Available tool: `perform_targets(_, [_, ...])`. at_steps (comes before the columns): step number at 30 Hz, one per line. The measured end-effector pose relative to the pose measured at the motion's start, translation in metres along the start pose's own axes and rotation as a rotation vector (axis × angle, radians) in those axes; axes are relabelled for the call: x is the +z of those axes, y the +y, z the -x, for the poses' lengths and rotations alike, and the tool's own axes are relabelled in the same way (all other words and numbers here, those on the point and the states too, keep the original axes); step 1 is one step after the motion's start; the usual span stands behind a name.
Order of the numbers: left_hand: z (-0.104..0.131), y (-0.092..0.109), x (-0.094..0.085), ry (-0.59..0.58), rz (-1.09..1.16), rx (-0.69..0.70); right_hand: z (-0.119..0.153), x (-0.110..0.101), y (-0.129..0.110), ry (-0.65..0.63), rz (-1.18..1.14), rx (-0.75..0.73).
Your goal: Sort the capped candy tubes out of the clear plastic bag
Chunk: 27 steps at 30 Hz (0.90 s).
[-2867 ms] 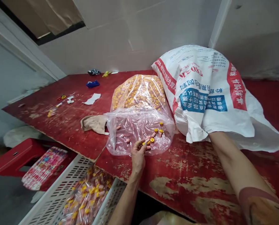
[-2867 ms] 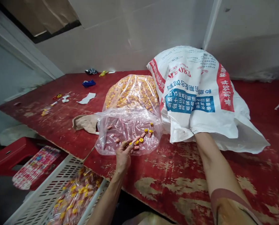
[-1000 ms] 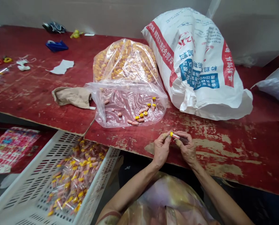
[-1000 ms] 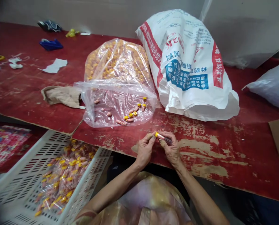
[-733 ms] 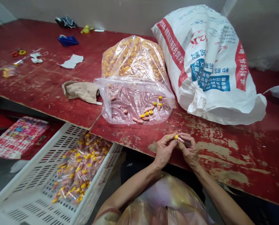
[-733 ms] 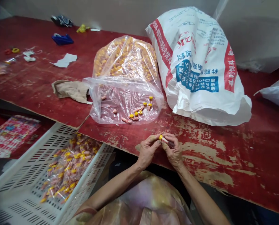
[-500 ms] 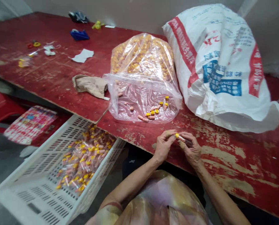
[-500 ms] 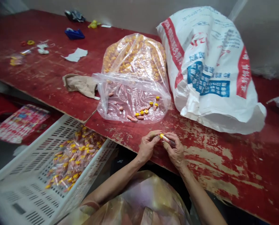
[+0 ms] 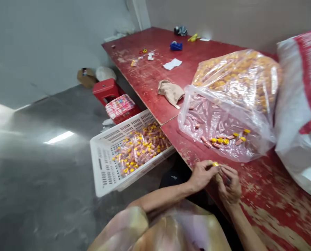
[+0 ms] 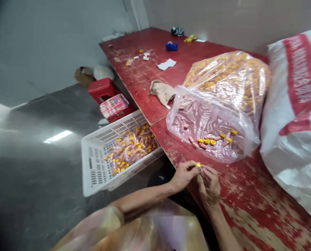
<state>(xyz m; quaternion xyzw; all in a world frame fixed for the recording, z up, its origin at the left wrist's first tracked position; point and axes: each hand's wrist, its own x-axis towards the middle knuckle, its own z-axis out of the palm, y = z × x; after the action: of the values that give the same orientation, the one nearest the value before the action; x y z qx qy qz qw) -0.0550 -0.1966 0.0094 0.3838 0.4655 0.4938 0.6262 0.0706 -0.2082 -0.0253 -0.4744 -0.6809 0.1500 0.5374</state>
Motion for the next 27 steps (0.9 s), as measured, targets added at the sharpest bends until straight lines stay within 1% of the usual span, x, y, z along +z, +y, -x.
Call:
perform_targets(2, [-0.007,0.005,-0.013,0.002,0.028,-0.047,-0.002,0.005,0.001,-0.038,-0.172,0.247])
perform_targets(4, [-0.017,0.009,-0.021,0.030,0.125,-0.152,-0.002,0.006,0.002,-0.053,-0.374,0.497])
perform_targets(5, [-0.023,0.011,-0.023,0.046,0.182,-0.195,-0.002,0.005,0.001,-0.056,-0.467,0.587])
perform_targets(6, [-0.029,0.012,-0.023,0.053,0.233,-0.227,-0.001,0.004,0.000,-0.062,-0.543,0.647])
perform_targets(8, [-0.040,0.014,-0.019,0.015,0.304,-0.269,0.001,0.001,-0.004,-0.106,-0.623,0.685])
perform_targets(11, [-0.048,0.016,-0.008,-0.126,0.347,-0.355,0.002,-0.002,-0.015,-0.242,-0.599,0.623])
perform_targets(13, [-0.048,0.016,0.000,-0.187,0.343,-0.402,0.004,-0.003,-0.023,-0.290,-0.556,0.538])
perform_targets(16, [-0.044,0.011,0.006,-0.197,0.338,-0.432,0.010,-0.002,-0.030,-0.252,-0.461,0.383])
perform_targets(18, [-0.041,0.006,0.006,-0.202,0.325,-0.436,0.016,0.001,-0.030,-0.211,-0.382,0.290])
perform_targets(20, [-0.041,0.002,0.002,-0.215,0.286,-0.438,0.020,0.003,-0.028,-0.203,-0.305,0.213])
perform_targets(22, [-0.041,0.002,-0.004,-0.208,0.240,-0.416,0.019,0.006,-0.025,-0.262,-0.270,0.158])
perform_targets(24, [-0.038,0.007,-0.013,-0.165,0.200,-0.349,0.013,0.008,-0.024,-0.336,-0.253,0.081])
perform_targets(25, [-0.035,0.011,-0.017,-0.141,0.167,-0.302,0.008,0.010,-0.024,-0.344,-0.235,0.029])
perform_targets(26, [-0.032,0.016,-0.023,-0.126,0.118,-0.255,0.003,0.012,-0.025,-0.325,-0.201,-0.025])
perform_targets(27, [-0.027,0.021,-0.028,-0.140,0.055,-0.223,-0.003,0.014,-0.026,-0.279,-0.145,-0.069])
